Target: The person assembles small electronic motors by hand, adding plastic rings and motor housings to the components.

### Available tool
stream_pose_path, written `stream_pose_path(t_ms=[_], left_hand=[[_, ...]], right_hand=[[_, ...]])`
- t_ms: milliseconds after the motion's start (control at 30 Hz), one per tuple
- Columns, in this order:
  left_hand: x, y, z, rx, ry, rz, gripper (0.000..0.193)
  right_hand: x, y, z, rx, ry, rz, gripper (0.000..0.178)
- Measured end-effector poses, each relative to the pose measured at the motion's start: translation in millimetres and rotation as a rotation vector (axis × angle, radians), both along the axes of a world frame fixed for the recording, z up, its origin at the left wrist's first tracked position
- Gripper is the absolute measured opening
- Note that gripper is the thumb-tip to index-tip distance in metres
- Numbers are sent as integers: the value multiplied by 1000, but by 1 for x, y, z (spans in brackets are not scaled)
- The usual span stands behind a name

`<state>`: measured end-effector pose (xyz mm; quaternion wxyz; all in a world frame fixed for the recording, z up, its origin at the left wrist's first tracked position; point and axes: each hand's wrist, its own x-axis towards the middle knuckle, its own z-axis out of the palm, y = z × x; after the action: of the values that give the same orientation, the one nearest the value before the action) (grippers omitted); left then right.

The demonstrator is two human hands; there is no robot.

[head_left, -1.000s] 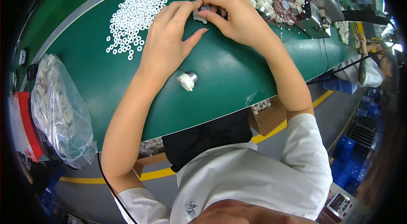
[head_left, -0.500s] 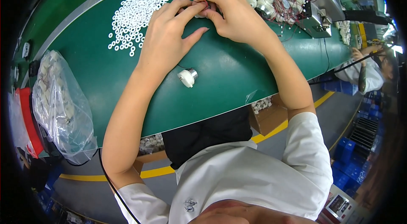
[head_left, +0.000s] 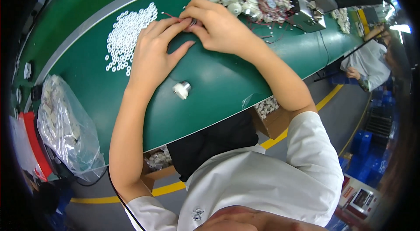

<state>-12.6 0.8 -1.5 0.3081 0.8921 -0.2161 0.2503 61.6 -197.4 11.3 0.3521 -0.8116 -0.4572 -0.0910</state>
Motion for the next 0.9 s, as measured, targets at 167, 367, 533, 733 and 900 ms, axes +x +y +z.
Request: stream_pose_path(t_ms=[167, 367, 533, 733, 900], left_hand=[[-17, 10, 21, -22, -4, -40, 36], [-34, 27, 52, 53, 264, -239, 51], [-40, 18, 62, 114, 666, -248, 57], [-45, 15, 53, 85, 597, -327, 36], [-41, 11, 47, 67, 473, -295, 34]], right_hand=[[6, -19, 23, 90, -3, -111, 19], [45, -74, 64, 363, -213, -555, 15], [68, -100, 57, 338, -325, -538, 17], [85, -106, 44, 182, -348, -650, 17], [88, -110, 39, -46, -445, -722, 18]])
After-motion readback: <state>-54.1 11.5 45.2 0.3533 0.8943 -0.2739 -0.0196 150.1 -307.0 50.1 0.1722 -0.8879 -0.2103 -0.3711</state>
